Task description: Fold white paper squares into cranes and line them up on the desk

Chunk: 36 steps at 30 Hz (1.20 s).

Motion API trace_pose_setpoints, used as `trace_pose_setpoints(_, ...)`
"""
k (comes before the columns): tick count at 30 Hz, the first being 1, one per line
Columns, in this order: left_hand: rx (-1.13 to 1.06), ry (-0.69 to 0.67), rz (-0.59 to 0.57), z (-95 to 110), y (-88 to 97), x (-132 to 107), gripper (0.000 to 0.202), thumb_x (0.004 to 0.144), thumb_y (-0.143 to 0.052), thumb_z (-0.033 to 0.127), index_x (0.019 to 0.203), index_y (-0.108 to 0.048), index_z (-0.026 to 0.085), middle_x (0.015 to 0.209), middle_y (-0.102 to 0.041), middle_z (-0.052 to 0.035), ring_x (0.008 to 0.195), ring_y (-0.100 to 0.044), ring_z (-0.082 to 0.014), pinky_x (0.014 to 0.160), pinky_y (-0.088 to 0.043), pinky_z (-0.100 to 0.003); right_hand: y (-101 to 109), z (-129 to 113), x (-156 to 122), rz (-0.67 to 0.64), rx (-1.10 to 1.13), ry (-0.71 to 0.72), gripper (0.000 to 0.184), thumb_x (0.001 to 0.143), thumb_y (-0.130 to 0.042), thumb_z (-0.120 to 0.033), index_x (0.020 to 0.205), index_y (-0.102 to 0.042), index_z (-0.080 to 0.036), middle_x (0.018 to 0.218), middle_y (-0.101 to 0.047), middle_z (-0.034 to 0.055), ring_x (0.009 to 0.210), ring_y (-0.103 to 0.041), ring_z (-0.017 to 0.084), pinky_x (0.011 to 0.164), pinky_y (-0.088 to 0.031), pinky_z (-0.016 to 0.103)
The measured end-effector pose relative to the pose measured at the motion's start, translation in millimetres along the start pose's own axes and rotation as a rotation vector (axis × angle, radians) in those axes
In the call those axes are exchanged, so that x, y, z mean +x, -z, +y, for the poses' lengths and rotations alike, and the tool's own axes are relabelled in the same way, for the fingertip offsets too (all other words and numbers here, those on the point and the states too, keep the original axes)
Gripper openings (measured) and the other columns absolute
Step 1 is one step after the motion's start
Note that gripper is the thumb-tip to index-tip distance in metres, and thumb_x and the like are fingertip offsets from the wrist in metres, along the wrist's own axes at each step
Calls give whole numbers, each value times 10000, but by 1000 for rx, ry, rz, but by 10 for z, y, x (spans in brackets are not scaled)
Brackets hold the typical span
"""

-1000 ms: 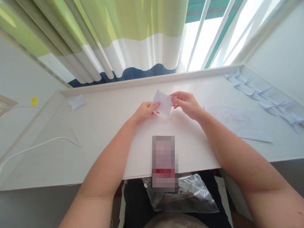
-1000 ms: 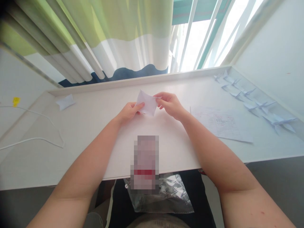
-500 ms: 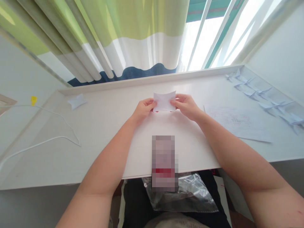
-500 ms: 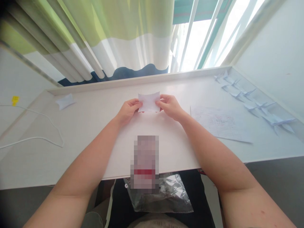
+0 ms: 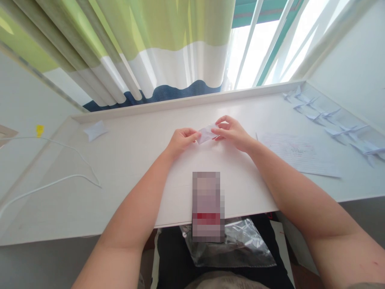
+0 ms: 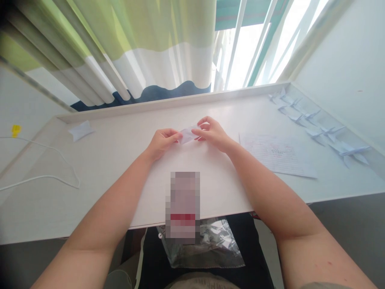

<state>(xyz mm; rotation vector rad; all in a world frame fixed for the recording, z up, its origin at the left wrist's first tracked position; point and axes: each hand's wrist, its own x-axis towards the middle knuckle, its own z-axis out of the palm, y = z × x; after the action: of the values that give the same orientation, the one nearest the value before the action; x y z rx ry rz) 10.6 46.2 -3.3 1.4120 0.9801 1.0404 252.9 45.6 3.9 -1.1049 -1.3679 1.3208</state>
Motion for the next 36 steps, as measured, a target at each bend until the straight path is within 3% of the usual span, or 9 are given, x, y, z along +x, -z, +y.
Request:
trace_pose_setpoints(3,-39,24,-62,14,-35,-24,469,710,-992,443,1001,-713,203,793,-792,-3,716,-697,-155,724,-516,-286,-3,-34,-36,-58,-63,2,530,753,-998,-468,1146,-743,-220,834,-737,13,757,-734,191,717,-635,364)
trace_pose_setpoints(6,-43,27,-116,12,-45,-29,443,725,-985,421,985,-708,193,821,-787,-12,742,-710,-156,731,-520,-285,14,-77,-68,-95,-82,4,568,769,-975,-435,1254,-767,-225,830,-743,11,713,-692,178,636,-571,335)
trace_pose_setpoints(10,26,-10,-147,2,-77,-43,413,792,-948,499,964,-776,166,852,-787,-46,745,-676,-149,717,-501,-290,30,-129,-96,-165,-241,-60,402,815,-925,-499,1074,-842,-203,778,-714,20,594,-539,127,526,-389,304)
trace_pose_setpoints(14,86,16,-152,27,-103,-74,553,772,-953,642,1013,-807,167,810,-782,-41,687,-636,-143,657,-468,-285,15,-163,-105,-175,-363,-51,355,832,-884,-532,856,-834,-181,701,-656,14,590,-485,114,529,-330,302)
trace_pose_setpoints(17,149,49,-106,59,-75,-81,566,728,-967,673,916,-807,164,758,-775,-40,655,-625,-146,632,-462,-287,21,-164,-95,-170,-406,-68,333,843,-868,-513,830,-807,-186,634,-612,-7,547,-457,108,511,-299,300)
trace_pose_setpoints(25,259,23,-66,85,35,-63,589,766,-915,732,708,-723,178,646,-735,-48,600,-591,-144,619,-423,-287,144,-97,-47,-170,-409,-16,333,876,-845,-519,821,-790,-196,606,-612,-8,536,-460,112,508,-301,292)
trace_pose_setpoints(29,243,21,-100,64,81,-47,565,789,-911,707,691,-681,200,587,-672,-31,599,-607,-163,631,-429,-297,190,-57,-36,-214,-332,-3,352,891,-853,-560,843,-817,-214,620,-649,4,521,-464,115,490,-306,288)
trace_pose_setpoints(33,249,2,-43,47,91,-26,496,820,-898,610,671,-647,208,601,-616,1,571,-492,-131,592,-350,-288,179,-65,-33,-158,-300,-7,373,813,-940,-536,743,-774,-210,600,-678,18,526,-525,125,485,-345,283)
trace_pose_setpoints(36,216,-52,-12,40,55,-16,431,822,-888,589,764,-715,199,717,-678,-11,664,-540,-140,638,-395,-273,137,-91,-39,-145,-292,-15,373,798,-963,-512,730,-764,-204,612,-704,34,540,-570,136,498,-387,284)
